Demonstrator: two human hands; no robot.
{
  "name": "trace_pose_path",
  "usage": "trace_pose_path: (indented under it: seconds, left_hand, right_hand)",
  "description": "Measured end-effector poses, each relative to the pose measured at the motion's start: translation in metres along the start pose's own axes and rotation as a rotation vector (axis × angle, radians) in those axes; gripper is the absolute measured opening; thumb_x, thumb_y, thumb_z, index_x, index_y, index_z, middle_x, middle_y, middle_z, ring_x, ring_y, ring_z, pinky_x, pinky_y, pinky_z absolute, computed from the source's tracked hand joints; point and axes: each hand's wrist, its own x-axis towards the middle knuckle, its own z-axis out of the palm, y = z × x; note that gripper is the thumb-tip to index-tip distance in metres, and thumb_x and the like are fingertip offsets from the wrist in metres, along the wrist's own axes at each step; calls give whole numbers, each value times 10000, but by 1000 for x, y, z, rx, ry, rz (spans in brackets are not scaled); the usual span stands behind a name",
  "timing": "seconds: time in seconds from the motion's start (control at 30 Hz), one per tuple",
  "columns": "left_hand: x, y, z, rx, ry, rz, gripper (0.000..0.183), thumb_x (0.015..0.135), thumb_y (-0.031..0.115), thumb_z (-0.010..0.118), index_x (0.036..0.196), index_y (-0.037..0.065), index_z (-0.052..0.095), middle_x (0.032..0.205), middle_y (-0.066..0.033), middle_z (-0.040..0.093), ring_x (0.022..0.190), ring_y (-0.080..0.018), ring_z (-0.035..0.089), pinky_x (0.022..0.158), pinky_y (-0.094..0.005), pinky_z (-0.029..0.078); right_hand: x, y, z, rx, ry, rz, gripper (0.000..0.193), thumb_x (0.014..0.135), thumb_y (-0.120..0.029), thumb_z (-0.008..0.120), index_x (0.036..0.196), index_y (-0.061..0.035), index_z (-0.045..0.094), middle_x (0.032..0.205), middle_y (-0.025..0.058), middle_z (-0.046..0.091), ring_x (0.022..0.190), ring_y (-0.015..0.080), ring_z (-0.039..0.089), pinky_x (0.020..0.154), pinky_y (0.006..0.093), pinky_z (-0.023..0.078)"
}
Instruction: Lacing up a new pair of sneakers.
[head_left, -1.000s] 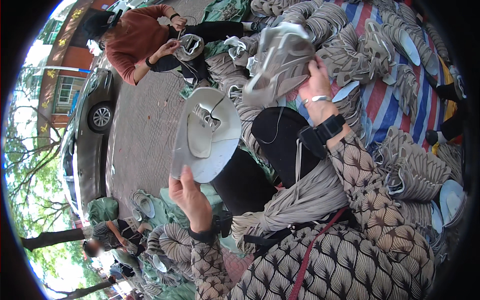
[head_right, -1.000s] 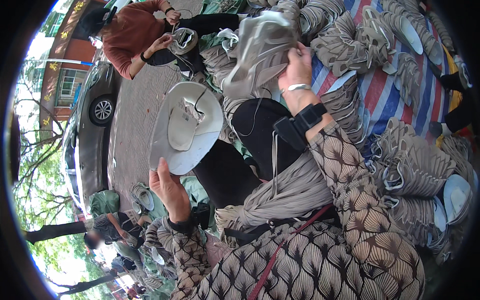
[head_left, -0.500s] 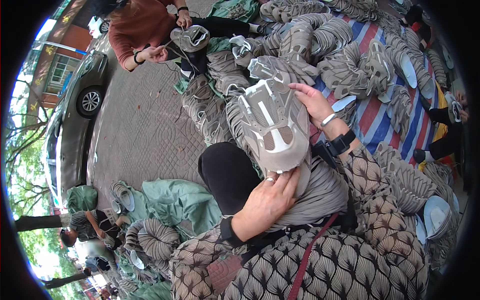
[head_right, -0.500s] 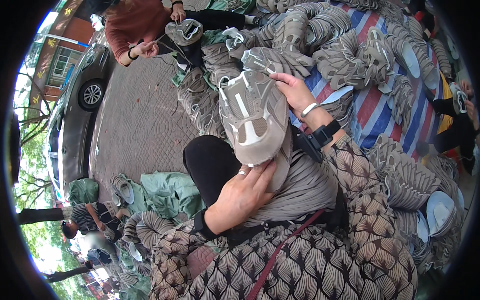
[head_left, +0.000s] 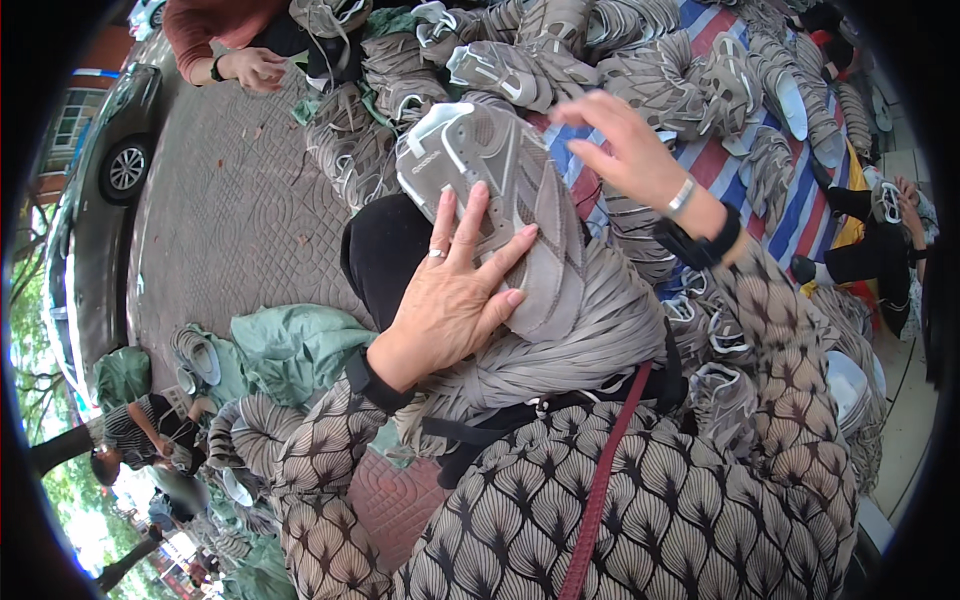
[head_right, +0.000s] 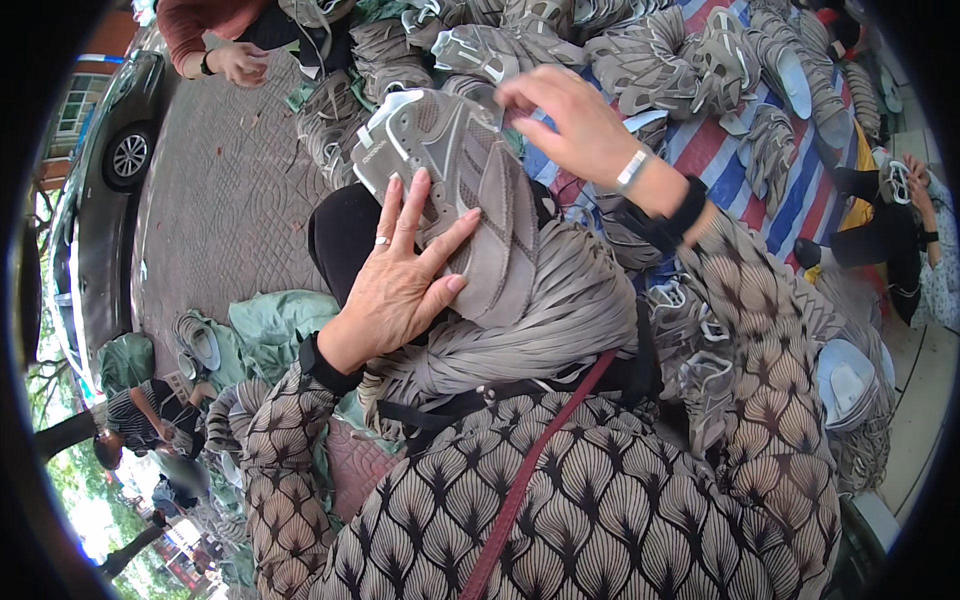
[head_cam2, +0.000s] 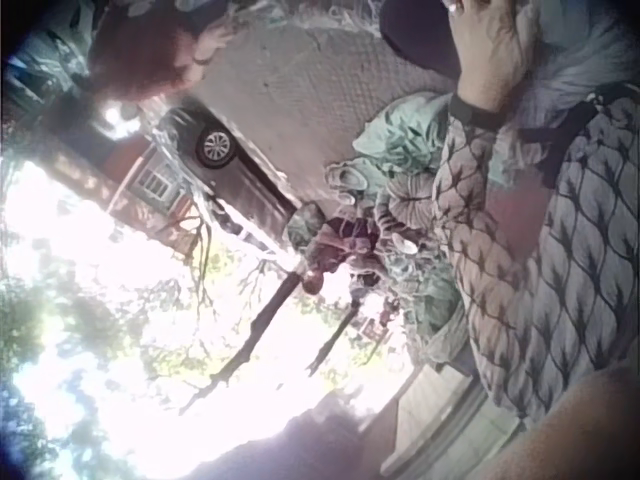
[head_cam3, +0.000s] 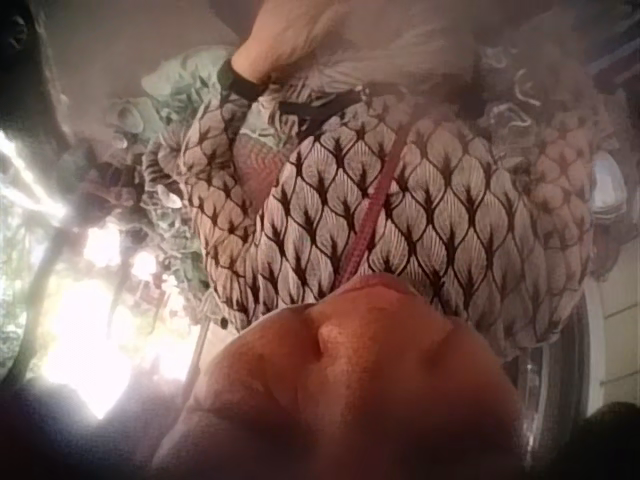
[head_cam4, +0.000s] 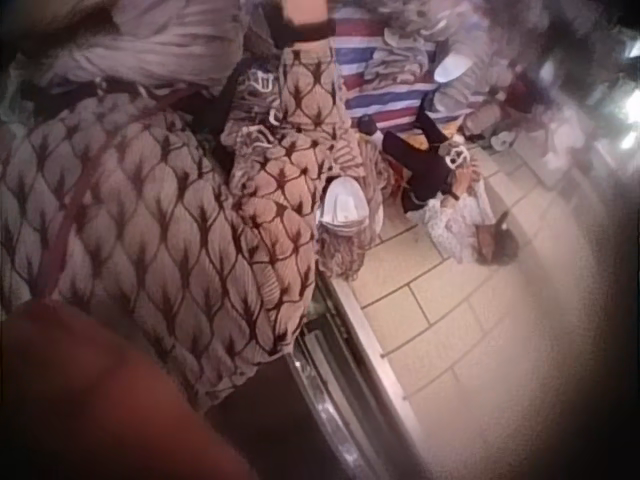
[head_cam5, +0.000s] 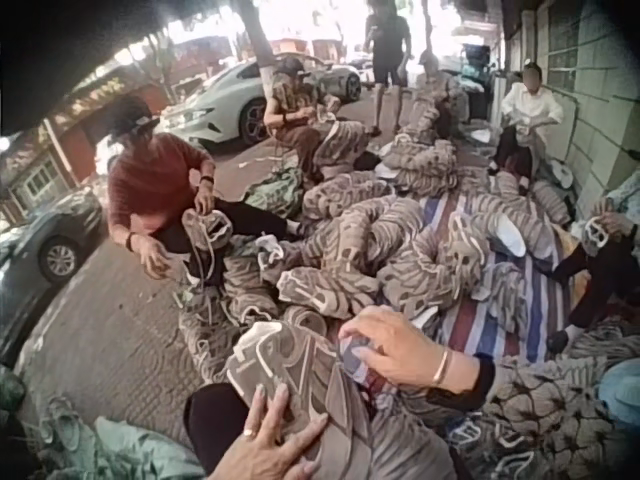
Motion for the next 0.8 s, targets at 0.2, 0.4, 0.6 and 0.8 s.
trace_pose_path:
  seconds: [0.2,0.4,0.6,0.8]
  left_hand:
    - [-3,-1,-9,-201,100,-36,560,869,314,599,1389,176,446,1514,-229,165,1376,-464,172,1108,-490,233]
    - [-10,17,-26,-353,330,-89,467,792,126,677,1238,69,551,1189,-158,554,1061,-333,545,881,-396,454]
    - [2,44,-19,-629,143,9,265,842,69,647,1093,-9,611,946,-135,636,817,-277,628,741,-337,500]
    - [18,65,-4,-751,-44,141,192,918,133,583,1027,-17,628,797,-115,641,721,-240,635,641,-332,493]
  right_hand:
    - [-71,-27,-10,223,-420,148,194,792,-109,645,961,-29,592,1003,91,556,853,209,581,780,327,470]
    - [-92,-71,-36,406,-492,303,152,820,-99,648,932,-30,572,997,80,504,779,204,580,704,306,495]
    - [-109,-80,-43,120,-325,53,130,815,-66,637,908,-17,560,816,86,541,727,270,584,691,308,499]
    - [-87,-122,-94,1263,-327,830,129,977,-169,469,906,-63,448,670,-15,471,563,85,476,444,237,369]
